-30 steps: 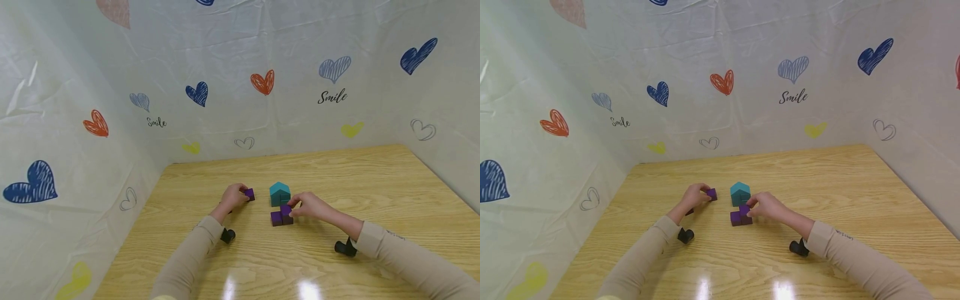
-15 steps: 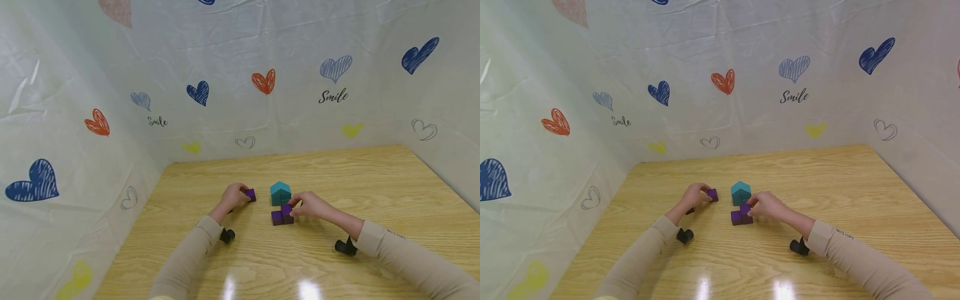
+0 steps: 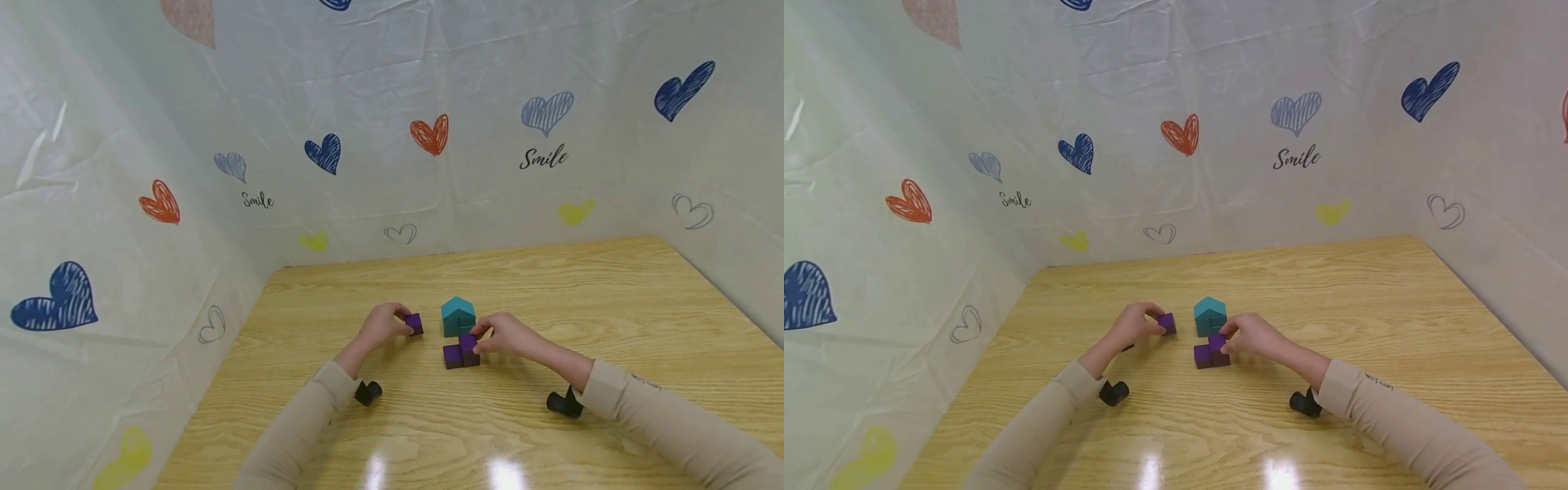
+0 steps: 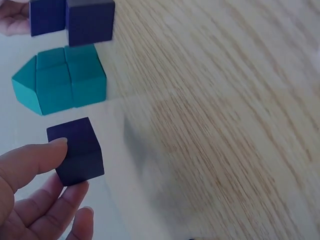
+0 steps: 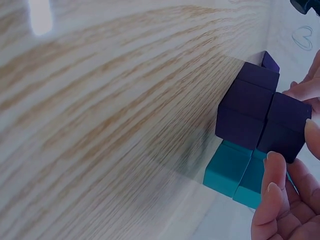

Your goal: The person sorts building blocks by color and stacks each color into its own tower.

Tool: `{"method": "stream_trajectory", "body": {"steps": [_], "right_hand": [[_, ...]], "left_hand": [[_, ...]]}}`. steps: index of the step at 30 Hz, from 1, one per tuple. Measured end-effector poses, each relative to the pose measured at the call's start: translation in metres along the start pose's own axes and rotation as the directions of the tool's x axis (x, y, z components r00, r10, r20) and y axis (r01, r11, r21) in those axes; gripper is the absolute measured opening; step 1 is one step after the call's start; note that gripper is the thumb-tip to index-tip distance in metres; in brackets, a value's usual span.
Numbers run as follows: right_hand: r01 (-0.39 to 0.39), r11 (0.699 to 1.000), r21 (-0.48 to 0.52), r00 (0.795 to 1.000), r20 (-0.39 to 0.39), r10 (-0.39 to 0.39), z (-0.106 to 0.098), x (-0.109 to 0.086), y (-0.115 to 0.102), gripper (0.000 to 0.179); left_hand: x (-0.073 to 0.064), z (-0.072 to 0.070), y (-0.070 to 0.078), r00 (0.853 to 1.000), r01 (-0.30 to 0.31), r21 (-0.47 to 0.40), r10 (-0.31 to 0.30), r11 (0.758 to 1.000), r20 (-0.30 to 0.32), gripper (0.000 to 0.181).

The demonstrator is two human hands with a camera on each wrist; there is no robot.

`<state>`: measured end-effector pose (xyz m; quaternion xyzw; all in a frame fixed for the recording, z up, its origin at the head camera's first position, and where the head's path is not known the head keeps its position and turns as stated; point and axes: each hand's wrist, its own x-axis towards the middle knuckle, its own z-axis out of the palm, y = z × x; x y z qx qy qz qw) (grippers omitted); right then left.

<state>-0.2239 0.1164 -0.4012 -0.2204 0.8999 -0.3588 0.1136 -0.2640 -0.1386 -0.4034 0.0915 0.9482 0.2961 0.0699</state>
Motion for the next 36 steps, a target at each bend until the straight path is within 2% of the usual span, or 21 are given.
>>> {"method": "stream_trajectory", "body": {"steps": [4,11,16,36], "right_hand": [[-0.001,1.0,-0.003,1.0,0.0,0.001,0.0,0.001,0.0,0.029],[-0.001,1.0,0.001,1.0,0.003,0.001,0.0,0.0,0.0,0.029],[-0.001,1.0,0.003,1.0,0.001,0.001,0.0,0.0,0.0,0.029],[0.014,1.0,-0.004,1.0,0.0,-0.014,0.0,0.001,0.002,0.03]], "left_hand": [[-0.006,0.001,0.005,1.0,-0.012,0.001,0.012,1.0,0.019,0.032],[-0.017,0.003,0.015,0.997,-0.066,-0.002,0.066,0.998,0.03,0.032],[-0.024,0.006,0.022,0.997,-0.067,-0.008,0.067,0.998,0.044,0.031],[-0.031,0.027,0.037,0.992,-0.105,-0.031,0.107,0.994,0.072,0.031]]}}
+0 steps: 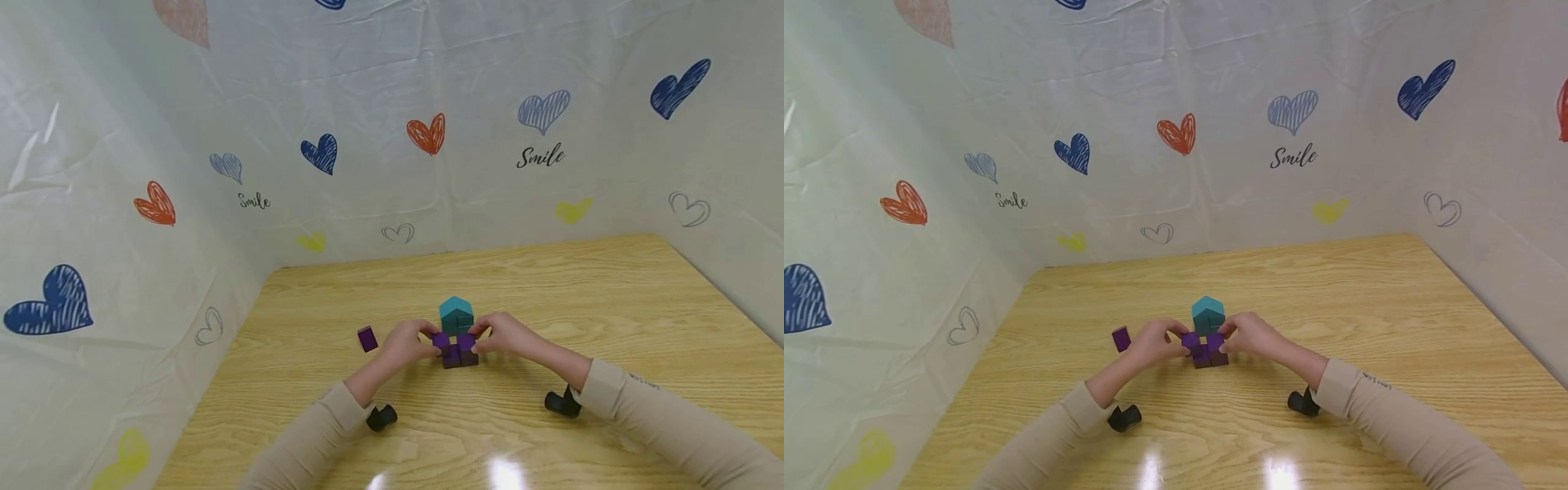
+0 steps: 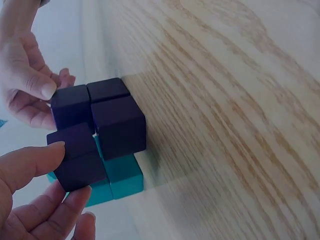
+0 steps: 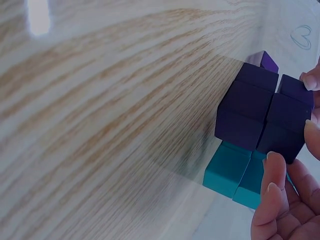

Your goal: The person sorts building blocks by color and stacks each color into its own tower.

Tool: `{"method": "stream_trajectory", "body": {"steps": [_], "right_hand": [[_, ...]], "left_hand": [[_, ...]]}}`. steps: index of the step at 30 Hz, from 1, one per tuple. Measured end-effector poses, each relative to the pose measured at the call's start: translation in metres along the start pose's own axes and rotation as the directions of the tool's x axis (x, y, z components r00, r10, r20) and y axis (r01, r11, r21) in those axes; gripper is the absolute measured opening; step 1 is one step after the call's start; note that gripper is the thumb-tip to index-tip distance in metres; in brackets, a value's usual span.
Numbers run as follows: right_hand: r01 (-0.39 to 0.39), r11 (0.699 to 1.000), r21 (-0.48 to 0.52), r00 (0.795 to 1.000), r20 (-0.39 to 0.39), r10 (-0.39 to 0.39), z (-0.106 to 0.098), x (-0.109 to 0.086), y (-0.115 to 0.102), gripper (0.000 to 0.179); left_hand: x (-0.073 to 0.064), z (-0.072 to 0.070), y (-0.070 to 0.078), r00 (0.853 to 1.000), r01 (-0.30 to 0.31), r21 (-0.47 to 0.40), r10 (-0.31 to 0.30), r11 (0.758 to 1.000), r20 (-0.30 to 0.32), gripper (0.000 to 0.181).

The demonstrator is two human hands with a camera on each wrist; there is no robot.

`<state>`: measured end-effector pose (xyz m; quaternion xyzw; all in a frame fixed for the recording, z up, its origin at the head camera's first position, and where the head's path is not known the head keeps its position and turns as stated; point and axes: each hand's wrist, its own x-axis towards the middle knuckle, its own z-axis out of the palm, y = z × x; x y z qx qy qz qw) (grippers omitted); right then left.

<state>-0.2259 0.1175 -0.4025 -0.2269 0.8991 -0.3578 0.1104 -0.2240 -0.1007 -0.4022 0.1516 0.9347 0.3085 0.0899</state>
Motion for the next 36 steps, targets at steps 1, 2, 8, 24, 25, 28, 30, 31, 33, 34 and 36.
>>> {"method": "stream_trajectory", "body": {"steps": [1,2,8,24,25,28,30,31,33,34,36], "right_hand": [[0.002,1.0,0.001,1.0,-0.001,-0.002,0.0,0.0,0.0,0.03],[0.004,1.0,0.002,1.0,-0.002,-0.004,0.0,0.0,0.001,0.03],[0.007,1.0,0.003,1.0,-0.008,-0.007,0.001,0.001,0.001,0.029],[0.021,1.0,0.013,0.999,-0.041,-0.02,0.003,0.001,0.004,0.027],[0.025,1.0,0.014,0.999,-0.044,-0.025,0.003,0.001,0.004,0.027],[0.035,0.999,0.017,0.998,-0.057,-0.033,0.004,0.0,0.005,0.027],[0.04,0.999,0.018,0.997,-0.062,-0.038,0.004,-0.001,0.005,0.026],[0.043,0.999,0.019,0.997,-0.065,-0.041,0.004,-0.001,0.005,0.026],[0.048,0.999,0.023,0.997,-0.067,-0.046,0.004,-0.001,0.005,0.026],[0.051,0.998,0.023,0.996,-0.068,-0.049,0.004,-0.002,0.005,0.026],[0.054,0.998,0.025,0.996,-0.068,-0.052,0.004,-0.002,0.005,0.025]], "left_hand": [[0.0,0.001,0.0,1.0,-0.006,0.004,0.006,1.0,0.002,0.031],[0.001,0.003,0.0,1.0,-0.01,0.006,0.01,1.0,0.004,0.031],[0.001,0.007,0.005,1.0,-0.017,0.023,0.017,1.0,0.006,0.031],[0.0,0.008,0.01,0.999,-0.045,0.042,0.046,0.998,-0.002,0.031],[0.0,0.008,0.011,0.999,-0.044,0.039,0.044,0.998,-0.001,0.031],[0.0,0.008,0.011,0.999,-0.044,0.032,0.044,0.999,0.0,0.031],[0.0,0.008,0.011,0.999,-0.044,0.026,0.044,0.999,0.001,0.03],[0.0,0.008,0.012,0.999,-0.044,0.025,0.044,0.999,0.001,0.03],[0.0,0.008,0.012,0.999,-0.044,0.02,0.044,0.999,0.003,0.03],[-0.001,0.009,0.011,0.999,-0.044,0.018,0.044,0.999,0.004,0.03],[-0.001,0.009,0.011,0.999,-0.045,0.014,0.045,0.999,0.005,0.03]]}}
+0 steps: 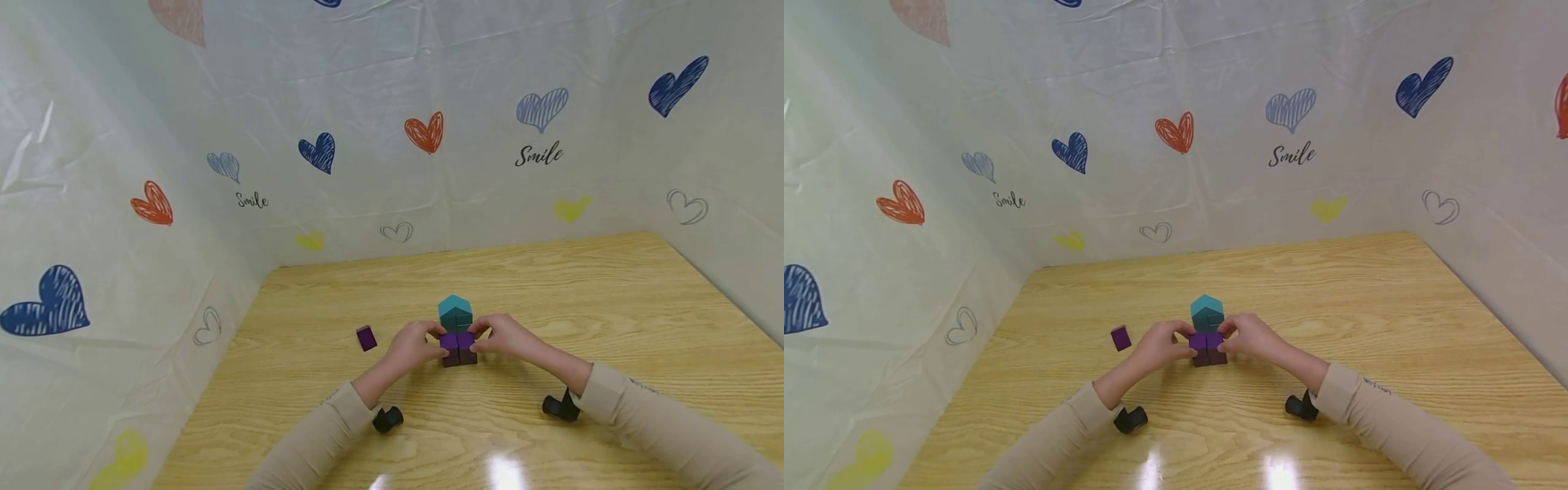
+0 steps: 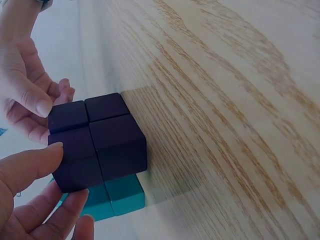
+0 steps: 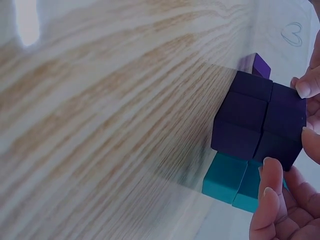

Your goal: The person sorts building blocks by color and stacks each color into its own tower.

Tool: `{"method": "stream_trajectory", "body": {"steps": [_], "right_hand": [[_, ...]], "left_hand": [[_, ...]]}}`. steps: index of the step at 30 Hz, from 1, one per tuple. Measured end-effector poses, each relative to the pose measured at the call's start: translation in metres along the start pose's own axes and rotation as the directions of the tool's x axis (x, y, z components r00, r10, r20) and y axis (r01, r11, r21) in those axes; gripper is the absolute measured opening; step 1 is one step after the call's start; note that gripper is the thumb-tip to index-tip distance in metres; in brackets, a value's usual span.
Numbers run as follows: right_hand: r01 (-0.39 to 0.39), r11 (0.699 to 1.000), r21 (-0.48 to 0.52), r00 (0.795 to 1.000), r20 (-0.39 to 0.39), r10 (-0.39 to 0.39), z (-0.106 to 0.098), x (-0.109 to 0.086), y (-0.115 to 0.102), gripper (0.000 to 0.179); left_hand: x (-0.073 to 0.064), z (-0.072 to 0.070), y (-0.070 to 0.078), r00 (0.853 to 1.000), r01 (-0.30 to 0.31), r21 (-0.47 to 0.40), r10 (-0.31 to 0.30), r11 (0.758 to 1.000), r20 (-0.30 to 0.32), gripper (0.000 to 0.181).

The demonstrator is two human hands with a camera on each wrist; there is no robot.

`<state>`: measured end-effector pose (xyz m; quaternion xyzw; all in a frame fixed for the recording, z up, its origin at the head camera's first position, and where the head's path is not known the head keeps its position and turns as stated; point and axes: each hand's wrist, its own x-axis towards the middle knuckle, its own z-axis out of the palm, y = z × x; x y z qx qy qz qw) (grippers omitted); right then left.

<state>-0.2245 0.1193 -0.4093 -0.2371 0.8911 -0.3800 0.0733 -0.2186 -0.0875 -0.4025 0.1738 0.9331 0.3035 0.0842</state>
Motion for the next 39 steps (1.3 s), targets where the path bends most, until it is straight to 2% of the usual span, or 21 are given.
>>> {"method": "stream_trajectory", "body": {"steps": [10,17,39], "right_hand": [[-0.005,1.0,-0.002,1.0,0.005,0.005,-0.0015,-0.0009,-0.0002,0.026],[0.023,1.0,-0.005,1.0,-0.006,-0.023,0.0003,-0.0015,0.0016,0.026],[-0.016,1.0,-0.002,1.0,-0.009,0.016,-0.0003,-0.0029,0.0005,0.028]], "left_hand": [[0.0001,0.0013,-0.0019,1.0,-0.005,-0.005,0.005,1.0,0.0,0.031],[0.0001,0.002,-0.0026,1.0,-0.008,-0.005,0.008,1.0,-0.001,0.031],[0.0008,0.0033,-0.003,1.0,0.011,0.013,-0.011,1.0,0.008,0.031]]}}
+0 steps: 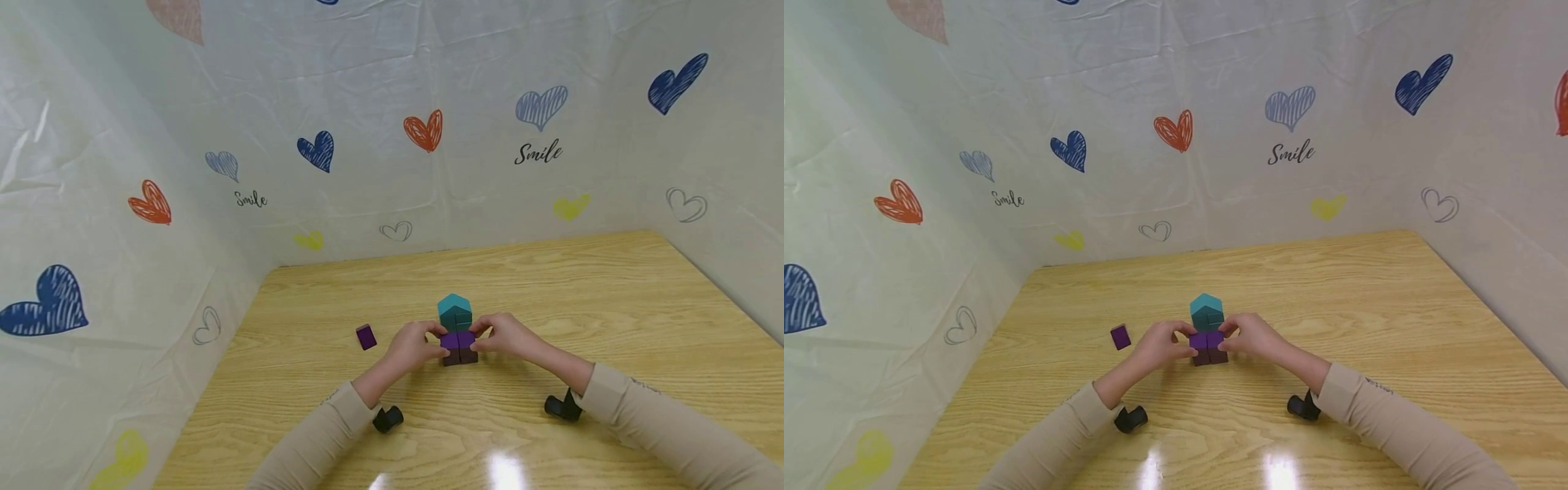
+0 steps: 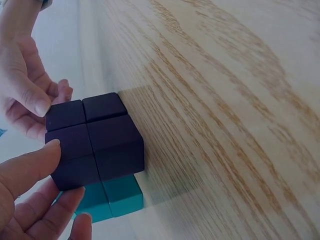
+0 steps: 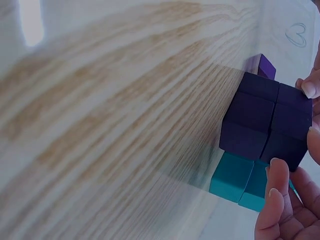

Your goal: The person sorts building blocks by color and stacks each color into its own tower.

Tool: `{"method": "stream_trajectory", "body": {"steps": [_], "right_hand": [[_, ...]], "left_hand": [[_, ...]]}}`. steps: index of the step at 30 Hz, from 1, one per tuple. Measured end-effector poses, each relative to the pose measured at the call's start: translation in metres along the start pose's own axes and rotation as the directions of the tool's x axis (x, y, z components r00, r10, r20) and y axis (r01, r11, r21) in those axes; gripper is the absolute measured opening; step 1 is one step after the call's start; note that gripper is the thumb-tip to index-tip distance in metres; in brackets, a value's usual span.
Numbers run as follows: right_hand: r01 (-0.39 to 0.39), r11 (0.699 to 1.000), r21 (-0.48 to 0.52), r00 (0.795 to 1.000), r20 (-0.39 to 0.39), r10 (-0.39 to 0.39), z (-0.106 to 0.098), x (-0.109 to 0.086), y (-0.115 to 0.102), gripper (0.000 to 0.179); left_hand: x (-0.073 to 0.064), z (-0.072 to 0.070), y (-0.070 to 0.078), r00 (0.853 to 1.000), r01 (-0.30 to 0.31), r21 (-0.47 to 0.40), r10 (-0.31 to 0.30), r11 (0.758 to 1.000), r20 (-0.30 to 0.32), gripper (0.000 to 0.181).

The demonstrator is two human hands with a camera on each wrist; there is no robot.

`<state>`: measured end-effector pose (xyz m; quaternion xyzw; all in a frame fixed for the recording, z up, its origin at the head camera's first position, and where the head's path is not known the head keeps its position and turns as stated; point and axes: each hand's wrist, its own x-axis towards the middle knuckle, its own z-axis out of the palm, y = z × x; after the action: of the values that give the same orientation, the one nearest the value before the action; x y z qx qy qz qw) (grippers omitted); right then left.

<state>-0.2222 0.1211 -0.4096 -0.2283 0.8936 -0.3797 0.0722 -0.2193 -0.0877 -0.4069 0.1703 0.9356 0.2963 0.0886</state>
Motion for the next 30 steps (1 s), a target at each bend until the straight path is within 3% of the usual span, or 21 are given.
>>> {"method": "stream_trajectory", "body": {"steps": [30], "right_hand": [[-0.046,0.993,0.106,0.999,0.016,0.044,0.0015,-0.0036,0.006,0.033]], "left_hand": [[0.0009,-0.0002,-0.0003,1.0,0.012,-0.016,-0.012,1.0,0.01,0.031]]}}
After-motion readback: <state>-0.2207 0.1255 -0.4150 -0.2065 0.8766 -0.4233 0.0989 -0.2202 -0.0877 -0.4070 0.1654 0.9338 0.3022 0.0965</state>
